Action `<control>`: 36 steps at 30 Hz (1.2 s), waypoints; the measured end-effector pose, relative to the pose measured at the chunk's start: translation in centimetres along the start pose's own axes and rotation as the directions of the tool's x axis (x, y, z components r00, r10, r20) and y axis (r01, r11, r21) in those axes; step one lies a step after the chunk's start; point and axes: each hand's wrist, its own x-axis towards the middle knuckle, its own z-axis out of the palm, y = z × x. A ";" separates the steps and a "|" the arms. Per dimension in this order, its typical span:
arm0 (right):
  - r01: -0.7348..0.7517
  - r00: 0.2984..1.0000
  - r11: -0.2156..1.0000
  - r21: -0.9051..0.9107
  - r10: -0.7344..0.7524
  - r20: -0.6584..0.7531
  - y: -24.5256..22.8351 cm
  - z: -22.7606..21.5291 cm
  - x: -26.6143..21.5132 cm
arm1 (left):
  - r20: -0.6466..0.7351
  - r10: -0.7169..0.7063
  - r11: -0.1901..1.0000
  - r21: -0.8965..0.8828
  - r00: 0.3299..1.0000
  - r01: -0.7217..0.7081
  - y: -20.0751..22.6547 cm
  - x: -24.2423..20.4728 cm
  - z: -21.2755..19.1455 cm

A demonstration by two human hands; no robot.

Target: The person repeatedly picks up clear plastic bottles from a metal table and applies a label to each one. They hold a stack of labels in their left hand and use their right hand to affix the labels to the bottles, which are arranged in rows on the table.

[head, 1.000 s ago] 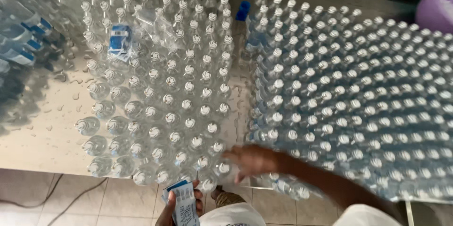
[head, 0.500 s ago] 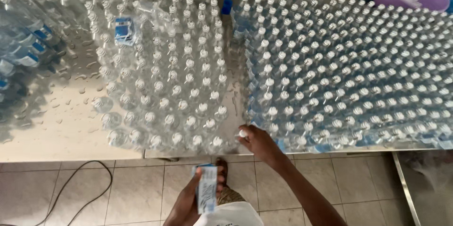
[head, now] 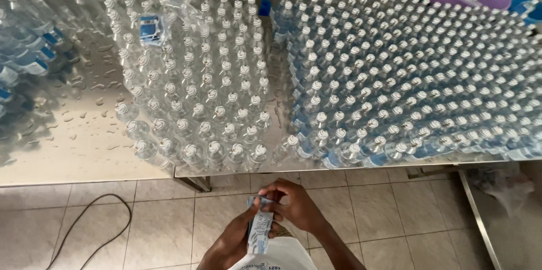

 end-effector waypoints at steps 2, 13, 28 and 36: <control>-0.058 0.998 0.998 0.020 0.058 -0.008 0.2 -0.2 -0.4 | 0.001 -0.014 1.000 -0.015 1.000 0.014 -0.7 0.4 -0.8; -0.042 0.998 0.996 -0.073 0.038 -0.056 -1.1 -1.9 0.4 | 0.111 -0.014 0.998 -0.056 0.994 0.020 -0.2 1.4 -1.0; 0.038 0.974 0.982 -0.184 -0.078 -0.215 5.3 -10.4 9.0 | 0.054 0.171 0.985 -0.025 0.984 -0.170 2.1 6.1 0.3; 0.153 0.855 0.985 -0.084 -0.174 -0.488 11.4 -7.8 9.0 | 0.040 0.158 0.984 -0.092 0.987 -0.154 2.6 7.3 0.0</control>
